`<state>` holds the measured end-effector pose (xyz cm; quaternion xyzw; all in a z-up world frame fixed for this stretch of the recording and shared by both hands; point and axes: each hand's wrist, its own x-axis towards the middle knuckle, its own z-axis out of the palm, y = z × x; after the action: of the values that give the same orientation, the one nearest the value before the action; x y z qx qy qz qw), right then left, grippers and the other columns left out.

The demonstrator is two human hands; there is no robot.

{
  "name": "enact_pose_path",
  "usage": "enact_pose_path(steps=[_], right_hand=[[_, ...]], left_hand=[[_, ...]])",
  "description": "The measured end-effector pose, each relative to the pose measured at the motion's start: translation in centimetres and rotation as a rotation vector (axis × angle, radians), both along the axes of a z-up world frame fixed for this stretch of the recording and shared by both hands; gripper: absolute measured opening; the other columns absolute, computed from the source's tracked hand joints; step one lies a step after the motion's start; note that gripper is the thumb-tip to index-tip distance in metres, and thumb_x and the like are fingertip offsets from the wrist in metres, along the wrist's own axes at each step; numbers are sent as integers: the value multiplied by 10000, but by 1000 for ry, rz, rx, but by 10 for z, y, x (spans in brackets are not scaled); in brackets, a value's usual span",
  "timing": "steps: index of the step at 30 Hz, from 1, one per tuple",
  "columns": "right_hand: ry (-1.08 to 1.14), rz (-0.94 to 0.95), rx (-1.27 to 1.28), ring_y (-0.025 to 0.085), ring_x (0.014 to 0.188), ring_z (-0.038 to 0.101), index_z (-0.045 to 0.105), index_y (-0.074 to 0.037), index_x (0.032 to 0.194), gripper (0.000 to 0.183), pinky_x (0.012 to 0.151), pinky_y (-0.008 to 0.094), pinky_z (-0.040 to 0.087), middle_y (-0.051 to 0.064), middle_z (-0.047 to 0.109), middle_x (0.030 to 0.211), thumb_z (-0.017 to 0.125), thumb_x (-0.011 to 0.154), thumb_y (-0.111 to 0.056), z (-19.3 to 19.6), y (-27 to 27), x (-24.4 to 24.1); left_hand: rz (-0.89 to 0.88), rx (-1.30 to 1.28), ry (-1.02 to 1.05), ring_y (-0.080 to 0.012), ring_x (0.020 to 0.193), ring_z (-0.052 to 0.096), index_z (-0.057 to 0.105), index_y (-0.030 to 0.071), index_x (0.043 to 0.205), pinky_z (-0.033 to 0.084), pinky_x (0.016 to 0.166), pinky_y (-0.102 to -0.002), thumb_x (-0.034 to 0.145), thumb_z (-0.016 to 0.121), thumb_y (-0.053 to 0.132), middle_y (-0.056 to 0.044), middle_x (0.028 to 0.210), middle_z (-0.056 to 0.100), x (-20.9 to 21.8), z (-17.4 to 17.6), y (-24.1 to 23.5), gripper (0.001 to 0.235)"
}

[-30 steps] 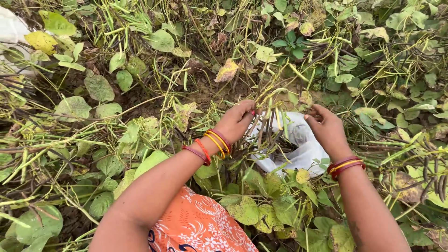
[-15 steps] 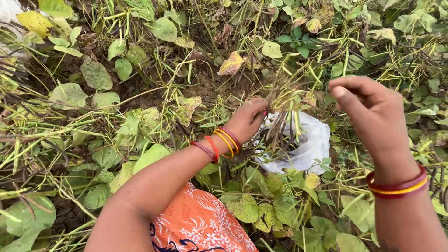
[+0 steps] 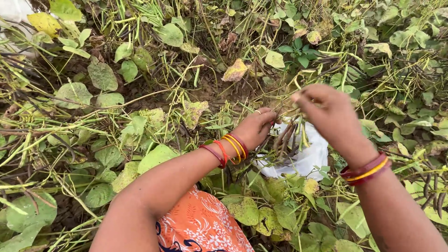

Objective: Harvest agricultural pods from plants by hand and collect them in a plastic bag.

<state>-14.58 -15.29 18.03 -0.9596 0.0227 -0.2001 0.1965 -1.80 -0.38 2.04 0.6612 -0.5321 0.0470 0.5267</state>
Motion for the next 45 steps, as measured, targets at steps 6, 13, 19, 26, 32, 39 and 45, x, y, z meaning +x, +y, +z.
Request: enact_pose_path(steps=[6, 13, 19, 26, 32, 39, 45], right_hand=[[-414, -19, 428, 35, 827, 630, 678, -80, 981, 236, 759, 218, 493, -43, 690, 900, 634, 1113, -272, 13, -31, -20], [22, -268, 97, 190, 730, 621, 755, -18, 1081, 323, 677, 351, 492, 127, 701, 839, 694, 1015, -328, -110, -94, 9], [-185, -8, 423, 110, 920, 663, 756, -116, 1147, 140, 827, 275, 533, 39, 748, 1038, 694, 1080, -223, -31, -71, -3], [78, 215, -237, 296, 993, 671, 791, -87, 991, 290, 857, 420, 536, 109, 745, 1015, 683, 960, -354, 20, 8, 19], [352, -110, -500, 307, 1076, 663, 820, -147, 917, 350, 903, 432, 549, 111, 754, 973, 732, 819, -472, 6, 17, 35], [503, -178, -386, 325, 856, 728, 812, -176, 938, 330, 765, 459, 576, 114, 764, 869, 731, 828, -477, 5, 20, 31], [355, -53, -369, 329, 893, 695, 811, -155, 924, 280, 794, 452, 552, 111, 753, 867, 716, 856, -410, -4, 17, 32]], left_hand=[[18, -16, -5, -363, 1047, 651, 637, 25, 1075, 526, 928, -424, 948, 530, -1, -160, 1075, 648, 7, 6, 8, 168], [86, -75, -21, -408, 1105, 601, 600, -8, 1105, 496, 970, -450, 959, 562, 38, -202, 1134, 629, 24, 1, 13, 158], [23, 16, 11, -394, 1101, 611, 627, 20, 1114, 502, 962, -433, 982, 542, 44, -184, 1115, 644, 9, 8, 13, 159], [-21, 42, 36, -336, 1060, 656, 656, 59, 1132, 543, 939, -406, 977, 522, 22, -158, 1142, 639, -6, 9, 2, 208], [13, 103, -27, -331, 1027, 679, 659, 81, 1166, 565, 897, -418, 956, 541, 31, -143, 1139, 662, -5, -2, -5, 246], [-3, 109, -32, -330, 1016, 677, 647, 88, 1207, 562, 866, -419, 952, 532, 25, -138, 1132, 662, -7, 1, -3, 286], [-10, 86, 15, -326, 995, 683, 651, 57, 1163, 567, 871, -405, 958, 522, 19, -149, 1114, 652, -1, -5, -6, 245]])
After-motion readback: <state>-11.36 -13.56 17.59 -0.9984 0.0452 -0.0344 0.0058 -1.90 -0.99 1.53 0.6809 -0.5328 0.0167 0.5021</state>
